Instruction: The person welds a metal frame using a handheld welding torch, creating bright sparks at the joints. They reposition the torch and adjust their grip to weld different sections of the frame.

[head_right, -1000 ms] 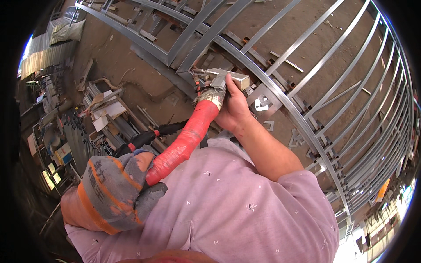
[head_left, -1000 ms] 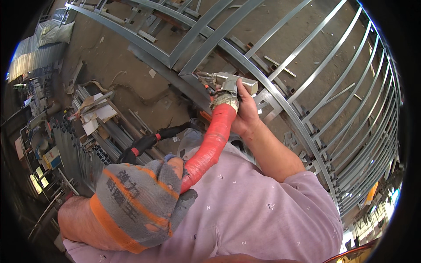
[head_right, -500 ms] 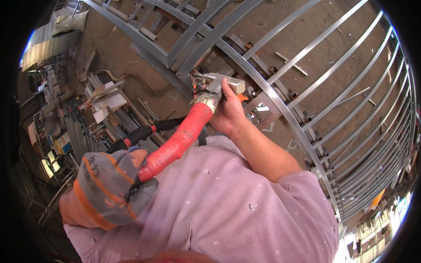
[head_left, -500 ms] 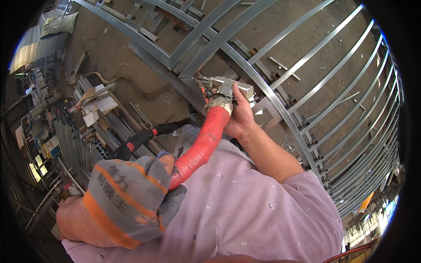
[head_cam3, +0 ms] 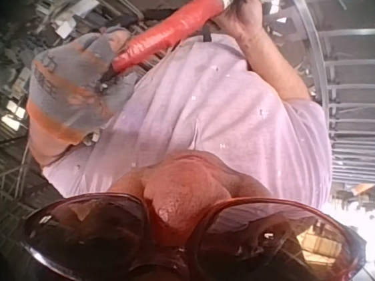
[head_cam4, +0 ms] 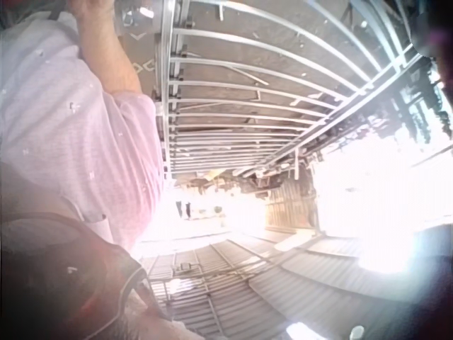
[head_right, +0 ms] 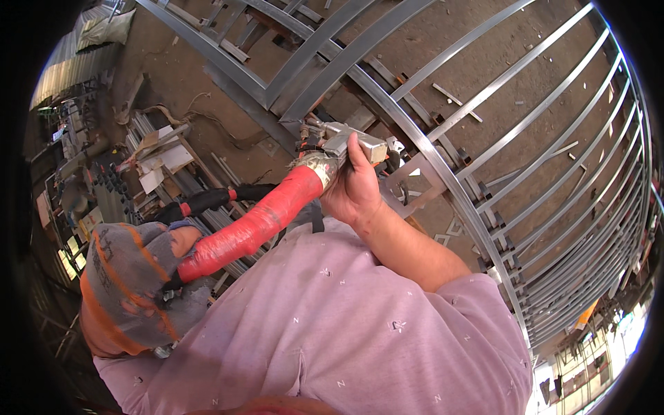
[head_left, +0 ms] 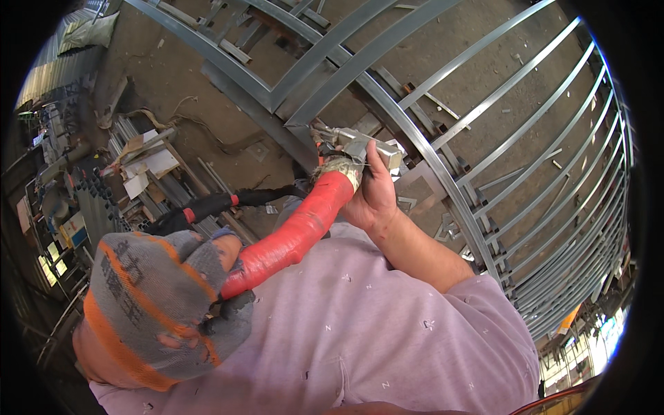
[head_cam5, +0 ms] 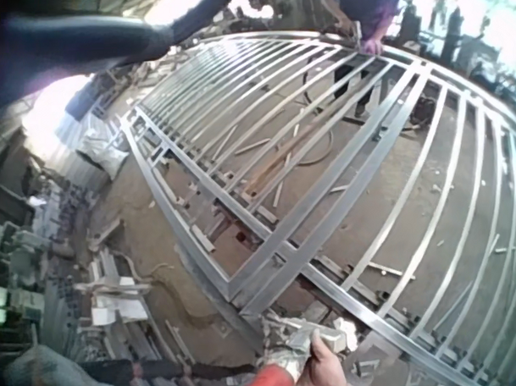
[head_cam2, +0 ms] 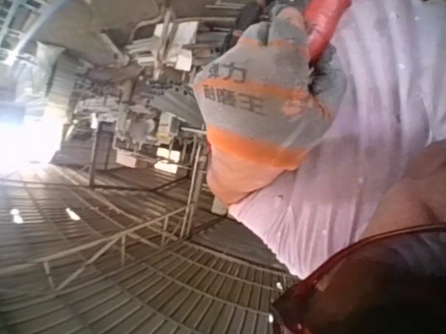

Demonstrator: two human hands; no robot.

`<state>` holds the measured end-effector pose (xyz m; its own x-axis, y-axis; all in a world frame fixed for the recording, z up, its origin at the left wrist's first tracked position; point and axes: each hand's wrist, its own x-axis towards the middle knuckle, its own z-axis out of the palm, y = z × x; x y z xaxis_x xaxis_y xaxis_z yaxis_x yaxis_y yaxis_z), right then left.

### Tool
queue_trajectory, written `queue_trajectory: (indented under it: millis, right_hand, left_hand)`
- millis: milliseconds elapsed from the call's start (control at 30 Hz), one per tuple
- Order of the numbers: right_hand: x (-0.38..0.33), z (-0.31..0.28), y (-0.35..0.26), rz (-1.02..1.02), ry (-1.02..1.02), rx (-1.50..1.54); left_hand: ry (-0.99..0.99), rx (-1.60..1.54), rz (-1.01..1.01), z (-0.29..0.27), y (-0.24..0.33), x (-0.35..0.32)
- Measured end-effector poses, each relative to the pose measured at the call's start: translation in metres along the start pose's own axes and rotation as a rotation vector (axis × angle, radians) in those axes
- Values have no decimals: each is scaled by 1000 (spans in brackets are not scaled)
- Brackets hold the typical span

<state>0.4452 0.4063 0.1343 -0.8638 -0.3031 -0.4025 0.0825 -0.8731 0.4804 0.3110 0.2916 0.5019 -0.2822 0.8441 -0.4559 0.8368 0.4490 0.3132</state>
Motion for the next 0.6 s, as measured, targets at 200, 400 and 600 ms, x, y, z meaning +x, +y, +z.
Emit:
queue_trajectory:
  millis: [200,400,600]
  right_hand:
    - [3,12,18,-73,23,-15]
    - [6,13,24,-63,-56,74]
    - [7,17,31,-121,52,55]
  left_hand:
    - [3,16,-7,-4,-17,-3]
    - [10,27,-5,-5,-36,-3]
    - [16,27,-6,-5,-52,-1]
